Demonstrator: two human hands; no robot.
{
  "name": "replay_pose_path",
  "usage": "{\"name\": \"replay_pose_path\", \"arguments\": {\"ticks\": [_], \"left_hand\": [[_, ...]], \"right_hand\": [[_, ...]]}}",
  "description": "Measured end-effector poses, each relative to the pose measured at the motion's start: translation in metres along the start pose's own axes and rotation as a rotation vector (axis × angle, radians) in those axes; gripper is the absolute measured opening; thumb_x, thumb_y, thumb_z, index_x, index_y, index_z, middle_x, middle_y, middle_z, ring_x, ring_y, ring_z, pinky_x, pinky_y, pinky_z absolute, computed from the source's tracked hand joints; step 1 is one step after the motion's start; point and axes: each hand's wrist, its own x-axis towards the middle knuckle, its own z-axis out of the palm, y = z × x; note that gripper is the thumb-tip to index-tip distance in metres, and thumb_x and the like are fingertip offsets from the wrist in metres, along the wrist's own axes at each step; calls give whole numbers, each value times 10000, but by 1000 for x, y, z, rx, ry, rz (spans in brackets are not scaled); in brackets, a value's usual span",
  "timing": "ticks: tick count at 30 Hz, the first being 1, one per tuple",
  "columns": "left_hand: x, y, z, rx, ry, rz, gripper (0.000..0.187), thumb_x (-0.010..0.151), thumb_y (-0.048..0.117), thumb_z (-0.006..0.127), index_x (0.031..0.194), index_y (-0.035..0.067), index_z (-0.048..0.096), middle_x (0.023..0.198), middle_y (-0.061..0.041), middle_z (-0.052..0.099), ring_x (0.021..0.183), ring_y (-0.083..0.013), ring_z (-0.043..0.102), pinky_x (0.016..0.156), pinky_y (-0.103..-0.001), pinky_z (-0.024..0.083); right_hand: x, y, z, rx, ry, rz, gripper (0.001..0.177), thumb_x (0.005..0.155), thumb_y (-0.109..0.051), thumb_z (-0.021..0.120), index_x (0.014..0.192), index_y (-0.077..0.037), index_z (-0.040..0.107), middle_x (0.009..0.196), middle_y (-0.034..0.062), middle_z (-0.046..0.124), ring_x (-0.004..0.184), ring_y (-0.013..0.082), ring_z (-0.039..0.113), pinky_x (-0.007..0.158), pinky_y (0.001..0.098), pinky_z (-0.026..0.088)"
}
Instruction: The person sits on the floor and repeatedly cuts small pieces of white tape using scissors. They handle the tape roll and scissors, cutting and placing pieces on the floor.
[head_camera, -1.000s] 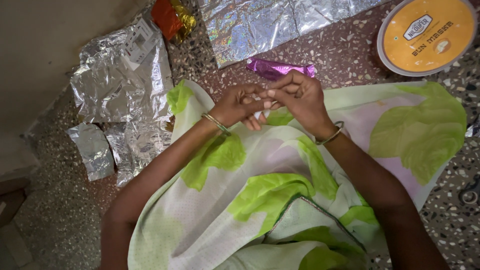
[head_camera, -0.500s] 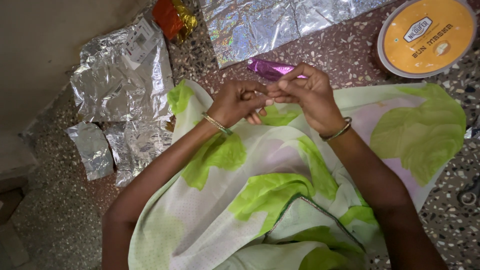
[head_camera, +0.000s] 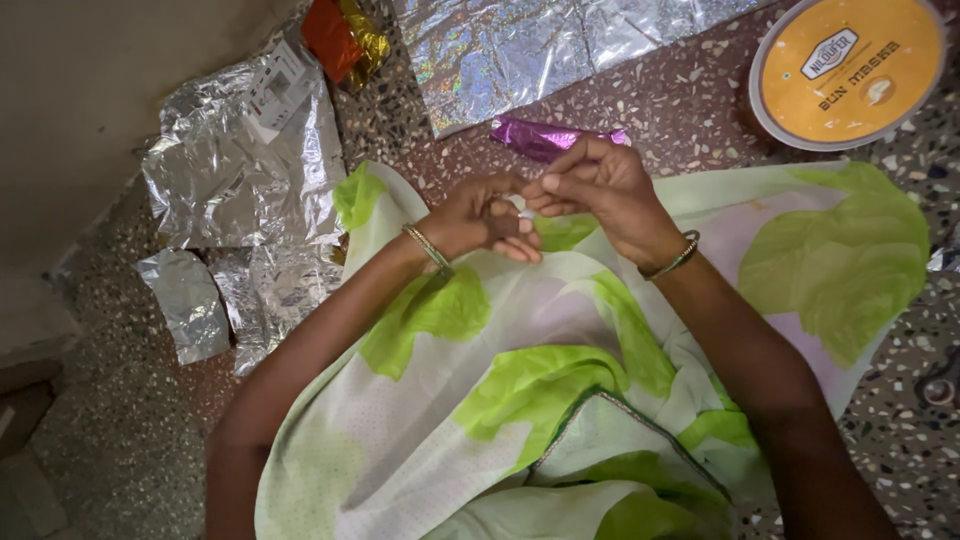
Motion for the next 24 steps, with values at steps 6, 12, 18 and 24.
{"name": "replay_pose_path", "arguments": {"ticks": [6,12,18,24], "left_hand": [[7,-12,-6,122,-30,-77,427,1023,110,621,1409,-58,551,1009,-251,766,918,-286,785,806,-310,662],[12,-23,-11,131,73,-45,352,975,38,592,1315,-51,583,1090,-189,744,889,-270,792,769,-317,672],[4,-17,-8,204,34,106,238,998,51,623,1199,-73,653,1092,-184,751,937,-229,800,825,-301,687],[-3,10,6,423,235,32,302,893,244,785,1083,13,745,897,-124,786,787,-156,786,660,-272,633]], "right_hand": [[0,0,0,-35,-28,-5,79,990,-2,664,1060,18,634,1045,228,757,931,248,776,819,322,655],[0,3,-3,-13,-30,48,73,995,4,666,1060,15,636,1045,217,756,920,234,767,817,323,651],[0,-4,-7,81,-50,84,66,992,-14,644,1056,-15,633,1059,193,761,927,218,777,830,330,651],[-8,-17,8,-400,0,-264,76,966,32,721,1008,22,658,1186,190,742,1092,205,736,981,331,628]]}}
